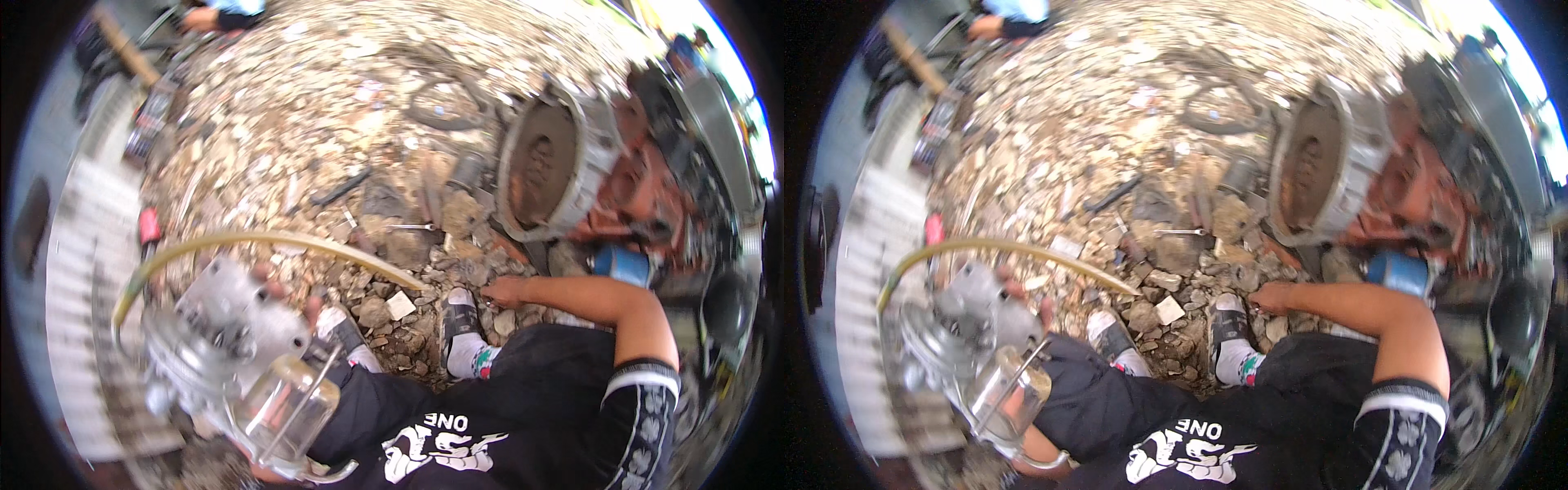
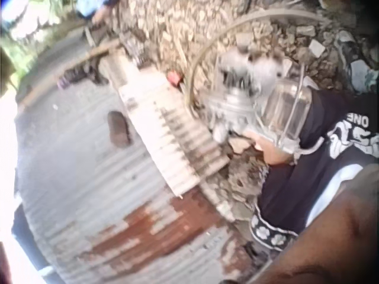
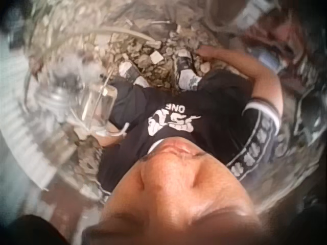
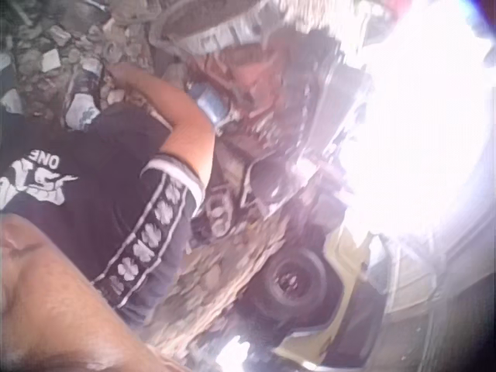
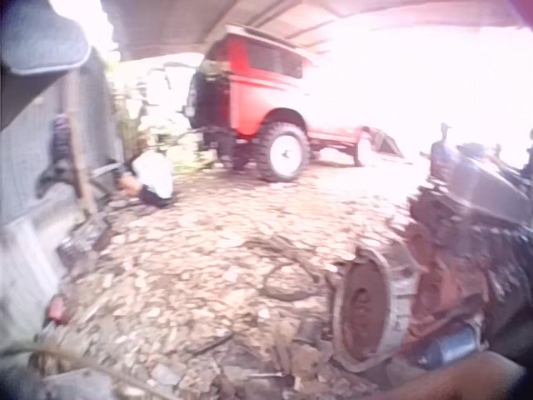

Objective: The person holds a carburetor and uses a wrench to tighten bolts on its body. They rotate the carburetor to access different sides and continue tightening. The person then places the carburetor onto an engine block, aligns it, and removes it again to continue adjustments.

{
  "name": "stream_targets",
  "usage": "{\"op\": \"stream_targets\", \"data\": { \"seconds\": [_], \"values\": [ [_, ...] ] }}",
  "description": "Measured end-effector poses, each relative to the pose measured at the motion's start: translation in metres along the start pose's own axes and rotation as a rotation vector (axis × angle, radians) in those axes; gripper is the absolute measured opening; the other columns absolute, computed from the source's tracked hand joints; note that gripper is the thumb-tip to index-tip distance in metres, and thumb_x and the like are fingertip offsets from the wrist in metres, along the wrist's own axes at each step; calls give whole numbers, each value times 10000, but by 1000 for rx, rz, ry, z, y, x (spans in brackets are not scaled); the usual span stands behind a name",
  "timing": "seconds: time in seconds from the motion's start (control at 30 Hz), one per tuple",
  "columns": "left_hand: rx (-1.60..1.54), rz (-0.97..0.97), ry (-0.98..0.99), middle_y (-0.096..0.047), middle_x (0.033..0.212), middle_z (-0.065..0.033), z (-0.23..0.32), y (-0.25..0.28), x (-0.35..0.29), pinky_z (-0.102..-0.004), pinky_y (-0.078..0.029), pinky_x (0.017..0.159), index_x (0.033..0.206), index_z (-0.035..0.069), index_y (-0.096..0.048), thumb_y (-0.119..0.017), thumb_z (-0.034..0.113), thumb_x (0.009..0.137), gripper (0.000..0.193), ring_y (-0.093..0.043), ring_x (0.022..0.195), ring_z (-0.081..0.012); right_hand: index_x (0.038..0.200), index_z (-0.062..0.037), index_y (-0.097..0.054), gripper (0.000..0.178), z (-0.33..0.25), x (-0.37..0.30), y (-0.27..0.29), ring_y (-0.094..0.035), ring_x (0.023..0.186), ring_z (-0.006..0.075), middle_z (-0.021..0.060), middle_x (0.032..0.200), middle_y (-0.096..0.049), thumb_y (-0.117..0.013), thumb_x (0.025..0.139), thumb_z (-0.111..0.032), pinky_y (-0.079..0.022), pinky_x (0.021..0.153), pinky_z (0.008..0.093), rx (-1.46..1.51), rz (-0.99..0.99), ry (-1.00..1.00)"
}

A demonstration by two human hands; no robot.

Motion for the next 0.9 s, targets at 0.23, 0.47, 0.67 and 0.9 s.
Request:
{"op": "stream_targets", "data": {
  "seconds": [0.23, 0.47, 0.67, 0.9],
  "values": [
    [-168, -94, -152, -625, 1352, -56, -2, -21, 13, -513, -257, 1233, 1343, 124, -603, -462, 524, 1032, 526, -594, 1233, -197, 1154, 0, -584, 225, -149, -18, 205, -685, 973, 427, 276, 977, -697, -563, 961, -113, -540, 833, 526, -233, 288, -8],
    [-472, -176, -215, -577, 1335, -119, 21, -42, 0, -553, -320, 1206, 1391, 59, -538, -603, 334, 953, 521, -553, 1275, -236, 1171, 34, -624, 261, -236, -163, 372, -720, 873, 203, 129, 951, -701, -669, 916, -3, -575, 791, 332, 532, 1044, 233],
    [-593, -67, -245, -547, 1324, -136, 33, -32, -25, -540, -343, 1189, 1416, 23, -496, -667, 229, 888, 591, -500, 1325, -260, 1215, 32, -592, 294, -233, -108, 307, -638, 770, 157, 69, 910, -609, -630, 927, -5, -544, 794, 349, 1244, 241, 297],
    [-788, -48, -244, -546, 1345, -50, 45, -33, -39, -565, -303, 1188, 1420, 94, -491, -610, 259, 926, 535, -502, 1308, -229, 1161, -9, -609, 227, -302, -132, 329, -446, 541, 129, 14, 729, -456, -534, 1001, -151, -430, 538, 317, 1371, 140, 555]
  ]
}}
Point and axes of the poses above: each hand's wrist, its own x-axis towards the middle knuckle, its own y-axis out of the back of the hand, z = x × y, the point moved 8 cm from there along x, towards the middle knuckle
